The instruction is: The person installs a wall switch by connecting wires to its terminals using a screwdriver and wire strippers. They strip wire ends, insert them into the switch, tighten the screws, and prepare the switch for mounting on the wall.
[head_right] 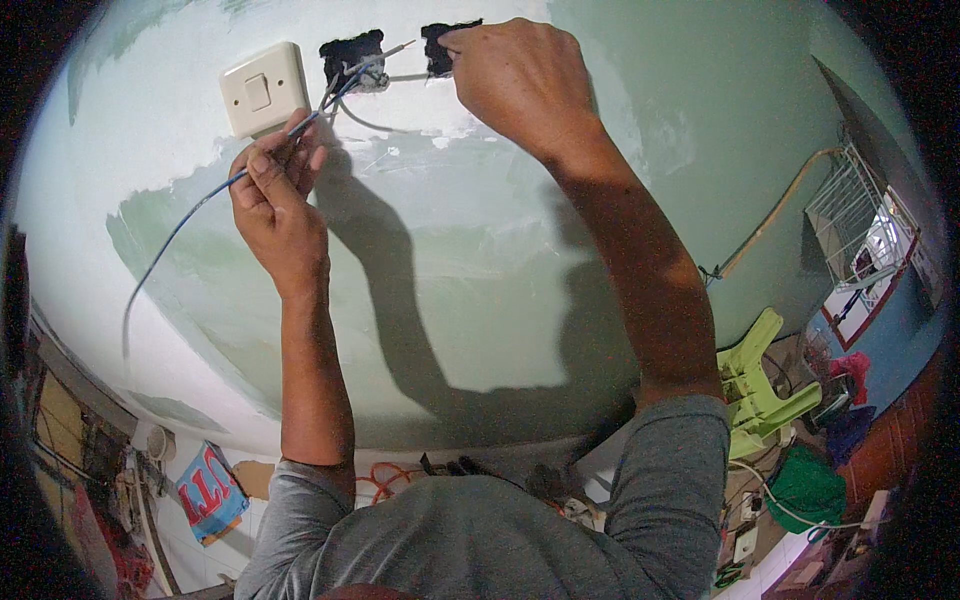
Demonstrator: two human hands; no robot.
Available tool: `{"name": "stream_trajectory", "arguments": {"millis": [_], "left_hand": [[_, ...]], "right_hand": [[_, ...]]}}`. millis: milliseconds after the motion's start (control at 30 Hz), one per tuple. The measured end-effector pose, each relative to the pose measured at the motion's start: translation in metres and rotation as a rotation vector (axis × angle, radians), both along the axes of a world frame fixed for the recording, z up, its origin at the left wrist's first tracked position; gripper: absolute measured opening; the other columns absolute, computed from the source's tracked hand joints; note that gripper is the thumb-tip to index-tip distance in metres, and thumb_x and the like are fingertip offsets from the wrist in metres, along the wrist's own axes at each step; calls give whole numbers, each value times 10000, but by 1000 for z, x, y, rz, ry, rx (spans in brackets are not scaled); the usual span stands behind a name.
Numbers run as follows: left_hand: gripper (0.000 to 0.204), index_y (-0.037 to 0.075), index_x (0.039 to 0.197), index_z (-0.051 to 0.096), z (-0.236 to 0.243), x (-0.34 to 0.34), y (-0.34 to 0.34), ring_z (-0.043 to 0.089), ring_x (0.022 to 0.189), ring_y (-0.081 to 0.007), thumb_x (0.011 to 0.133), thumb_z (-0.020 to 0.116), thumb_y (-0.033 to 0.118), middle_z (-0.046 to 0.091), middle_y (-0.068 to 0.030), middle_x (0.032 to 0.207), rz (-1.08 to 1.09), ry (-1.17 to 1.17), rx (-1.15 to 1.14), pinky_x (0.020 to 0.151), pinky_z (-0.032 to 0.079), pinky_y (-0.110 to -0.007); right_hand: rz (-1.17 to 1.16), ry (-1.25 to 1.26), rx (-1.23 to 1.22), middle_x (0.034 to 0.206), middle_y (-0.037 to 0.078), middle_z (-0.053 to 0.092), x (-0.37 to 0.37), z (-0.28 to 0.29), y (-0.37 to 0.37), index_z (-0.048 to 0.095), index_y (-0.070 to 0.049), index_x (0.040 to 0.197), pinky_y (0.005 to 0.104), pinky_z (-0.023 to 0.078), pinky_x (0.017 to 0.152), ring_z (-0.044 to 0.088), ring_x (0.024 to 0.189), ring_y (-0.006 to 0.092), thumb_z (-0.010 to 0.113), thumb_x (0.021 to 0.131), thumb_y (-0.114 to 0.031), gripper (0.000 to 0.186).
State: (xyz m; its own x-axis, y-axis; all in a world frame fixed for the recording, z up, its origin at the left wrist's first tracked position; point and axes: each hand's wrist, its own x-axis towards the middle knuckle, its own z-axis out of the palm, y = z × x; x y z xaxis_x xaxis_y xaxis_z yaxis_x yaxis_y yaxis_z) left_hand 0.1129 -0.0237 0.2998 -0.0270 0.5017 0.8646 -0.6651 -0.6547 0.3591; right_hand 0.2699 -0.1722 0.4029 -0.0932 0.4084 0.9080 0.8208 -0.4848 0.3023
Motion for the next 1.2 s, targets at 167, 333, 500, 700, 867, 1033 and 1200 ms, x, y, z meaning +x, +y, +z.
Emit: {"name": "stream_trajectory", "arguments": {"millis": [167, 333, 500, 700, 867, 1033, 1200], "left_hand": [[388, -54, 1207, 555, 1, -2, -9, 697, 1157, -277, 1140, 349, 267, 680, -215, 1251, 3, 20, 12, 932, 622, -369], [321, -17, 1202, 547, -1, -8, -4, 700, 1132, -236, 1139, 347, 225, 673, -192, 1254, -11, 64, 29, 896, 621, -333], [296, -9, 1222, 529, 4, -11, -4, 692, 1161, -236, 1136, 350, 211, 664, -177, 1287, -219, 20, -92, 900, 616, -340], [357, -5, 1170, 630, -2, -8, -17, 698, 1148, -237, 1133, 375, 241, 671, -180, 1271, 79, 72, 83, 867, 624, -342], [413, -16, 1237, 660, -8, -21, -10, 705, 1141, -257, 1134, 374, 263, 702, -188, 1215, 153, 120, 41, 891, 624, -368], [485, -65, 1248, 627, -4, -39, -15, 670, 1209, -330, 1139, 348, 317, 689, -222, 1243, 112, 108, 13, 972, 601, -433], [401, -40, 1240, 647, -2, -27, -6, 706, 1147, -265, 1136, 370, 231, 718, -177, 1190, 44, 20, -22, 904, 632, -362]], "right_hand": [[-127, 87, -81, 1012, 118, 781, -10, 8, 2, 805, -174, 1141, 437, 577, 863, 746, 879, 314, 571, 959, -185, 297], [-211, 177, -114, 965, 110, 783, -21, 15, 4, 823, -168, 1074, 443, 577, 842, 741, 854, 315, 618, 961, -236, 244], [-237, 265, -151, 934, 113, 781, -28, 24, 5, 824, -160, 1053, 443, 574, 820, 735, 831, 317, 638, 967, -276, 235], [-315, 250, -145, 904, 125, 773, -20, 24, 14, 820, -160, 1050, 452, 569, 795, 732, 834, 323, 642, 969, -290, 235], [-272, 240, -110, 902, 112, 773, -16, 20, 11, 822, -177, 1033, 451, 567, 789, 733, 834, 319, 635, 973, -288, 225], [-264, 185, -91, 896, 107, 772, -10, 16, 13, 813, -176, 1038, 455, 571, 776, 732, 806, 313, 627, 979, -301, 231], [-242, 128, -86, 888, 112, 769, -9, 13, 9, 806, -166, 1054, 445, 577, 752, 729, 772, 317, 615, 990, -309, 247]]}}
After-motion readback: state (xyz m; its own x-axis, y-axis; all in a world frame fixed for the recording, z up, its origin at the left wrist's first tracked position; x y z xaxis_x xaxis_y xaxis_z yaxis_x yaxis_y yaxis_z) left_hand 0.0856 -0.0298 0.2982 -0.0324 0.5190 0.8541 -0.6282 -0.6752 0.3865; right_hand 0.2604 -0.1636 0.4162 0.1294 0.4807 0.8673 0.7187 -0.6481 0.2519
